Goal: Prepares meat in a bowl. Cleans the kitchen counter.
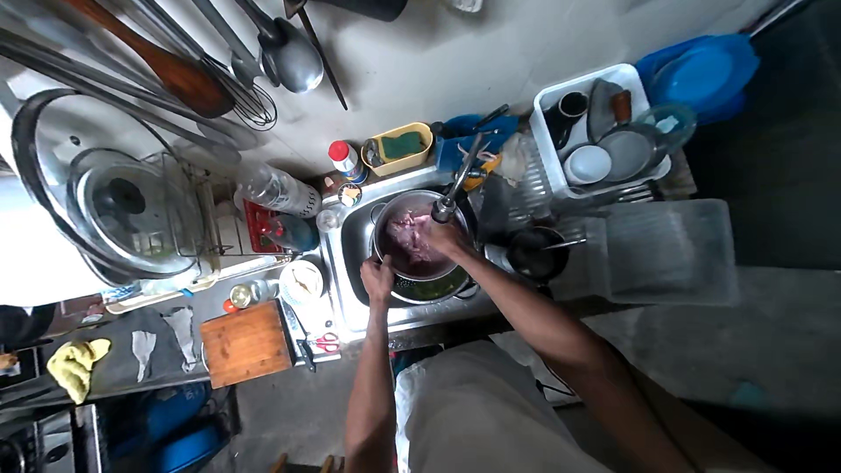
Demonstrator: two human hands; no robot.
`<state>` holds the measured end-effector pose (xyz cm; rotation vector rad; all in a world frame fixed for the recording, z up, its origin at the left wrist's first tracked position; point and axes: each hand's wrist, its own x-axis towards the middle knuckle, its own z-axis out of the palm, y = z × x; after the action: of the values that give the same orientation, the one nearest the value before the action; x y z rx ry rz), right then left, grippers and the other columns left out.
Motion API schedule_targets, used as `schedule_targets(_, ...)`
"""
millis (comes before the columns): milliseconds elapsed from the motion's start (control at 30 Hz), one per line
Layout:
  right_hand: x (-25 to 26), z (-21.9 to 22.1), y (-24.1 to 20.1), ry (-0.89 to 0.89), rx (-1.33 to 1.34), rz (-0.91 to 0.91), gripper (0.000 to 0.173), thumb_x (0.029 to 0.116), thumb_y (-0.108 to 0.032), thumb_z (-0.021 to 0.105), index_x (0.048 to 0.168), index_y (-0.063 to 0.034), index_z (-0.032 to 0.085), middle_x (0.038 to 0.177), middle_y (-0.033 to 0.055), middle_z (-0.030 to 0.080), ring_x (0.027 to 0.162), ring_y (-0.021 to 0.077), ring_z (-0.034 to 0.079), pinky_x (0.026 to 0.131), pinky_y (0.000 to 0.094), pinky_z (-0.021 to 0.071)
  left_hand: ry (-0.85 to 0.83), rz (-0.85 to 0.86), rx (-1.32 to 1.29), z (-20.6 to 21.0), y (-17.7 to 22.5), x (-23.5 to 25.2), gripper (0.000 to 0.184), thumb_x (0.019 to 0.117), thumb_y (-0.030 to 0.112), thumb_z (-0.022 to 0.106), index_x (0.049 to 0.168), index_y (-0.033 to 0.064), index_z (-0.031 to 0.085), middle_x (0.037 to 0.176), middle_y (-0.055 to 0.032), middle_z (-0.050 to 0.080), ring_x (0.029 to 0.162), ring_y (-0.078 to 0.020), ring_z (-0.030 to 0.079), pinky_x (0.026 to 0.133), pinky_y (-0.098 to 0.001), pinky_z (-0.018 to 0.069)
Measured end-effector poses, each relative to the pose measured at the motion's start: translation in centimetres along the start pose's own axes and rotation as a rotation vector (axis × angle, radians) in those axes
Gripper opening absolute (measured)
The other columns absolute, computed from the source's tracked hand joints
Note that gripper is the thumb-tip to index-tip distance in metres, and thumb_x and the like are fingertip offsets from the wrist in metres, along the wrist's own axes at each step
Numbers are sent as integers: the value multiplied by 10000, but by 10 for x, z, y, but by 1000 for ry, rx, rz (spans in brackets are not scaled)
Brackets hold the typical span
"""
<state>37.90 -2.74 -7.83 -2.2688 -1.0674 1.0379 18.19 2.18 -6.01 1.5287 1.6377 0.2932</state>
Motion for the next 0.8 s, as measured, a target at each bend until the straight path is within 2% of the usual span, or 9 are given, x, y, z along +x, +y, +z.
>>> schedule_targets(133,16,26,10,-174,-26,-135,910,831,-435,838,1597,-333,356,1441,235,561,1211,501,592,937,753,470,-31,30,-35,9,4,-7,222,968,237,648,851,74,743,740,-83,704,711,-222,690,715,-498,572)
schedule_targets(167,19,35,12,-188,-41,-202,922,799,-329,874,1577,-335,379,1406,235,591,1128,499,640,849,738,512,-36,42,-40,12,6,-8,215,965,226,650,846,72,740,728,-79,697,692,-216,682,700,-489,569)
schedule_targets(233,24,47,9,-202,-147,-345,792,710,-171,913,1421,-270,578,1513,157,483,1239,437,581,852,679,558,-40,55,-56,14,6,-9,200,959,218,646,857,79,749,729,-69,701,682,-202,679,687,-475,568)
schedule_targets(333,14,42,0,-303,-436,-528,444,774,-57,817,1196,-165,732,1513,126,495,1379,402,464,966,609,533,-38,54,-93,12,3,-7,194,968,218,642,904,76,757,748,-79,710,679,-205,688,678,-478,584)
schedule_targets(433,14,32,6,-499,-619,-670,464,790,-33,781,1219,-203,737,1447,106,575,1402,386,451,1083,608,444,-36,59,-95,5,0,-8,187,966,210,640,893,87,760,738,-64,715,669,-189,692,669,-463,588)
schedule_targets(567,13,20,11,-422,-544,-588,305,852,-106,774,1140,-205,764,1432,77,589,1256,354,589,989,615,510,-41,49,-96,6,-3,-9,178,960,202,646,879,86,755,726,-61,711,660,-182,689,658,-453,583)
schedule_targets(667,5,24,19,-152,-463,-432,422,913,-115,737,1315,-234,684,1438,120,597,1169,455,622,967,727,459,-21,48,-67,11,-4,-8,189,958,216,638,871,96,754,730,-58,716,675,-190,699,674,-471,589)
schedule_targets(733,1,19,14,-116,-457,-281,576,947,-138,690,1482,-294,542,1301,221,655,1191,508,593,1026,715,426,-7,39,-73,11,-1,-5,196,968,223,633,885,96,757,737,-62,717,679,-196,699,678,-478,588)
schedule_targets(800,0,6,9,-162,-421,-237,584,940,-146,687,1492,-256,531,1205,250,677,1128,494,632,943,674,508,7,30,-71,11,1,-3,214,978,242,631,876,95,749,727,-67,708,669,-206,691,666,-485,579)
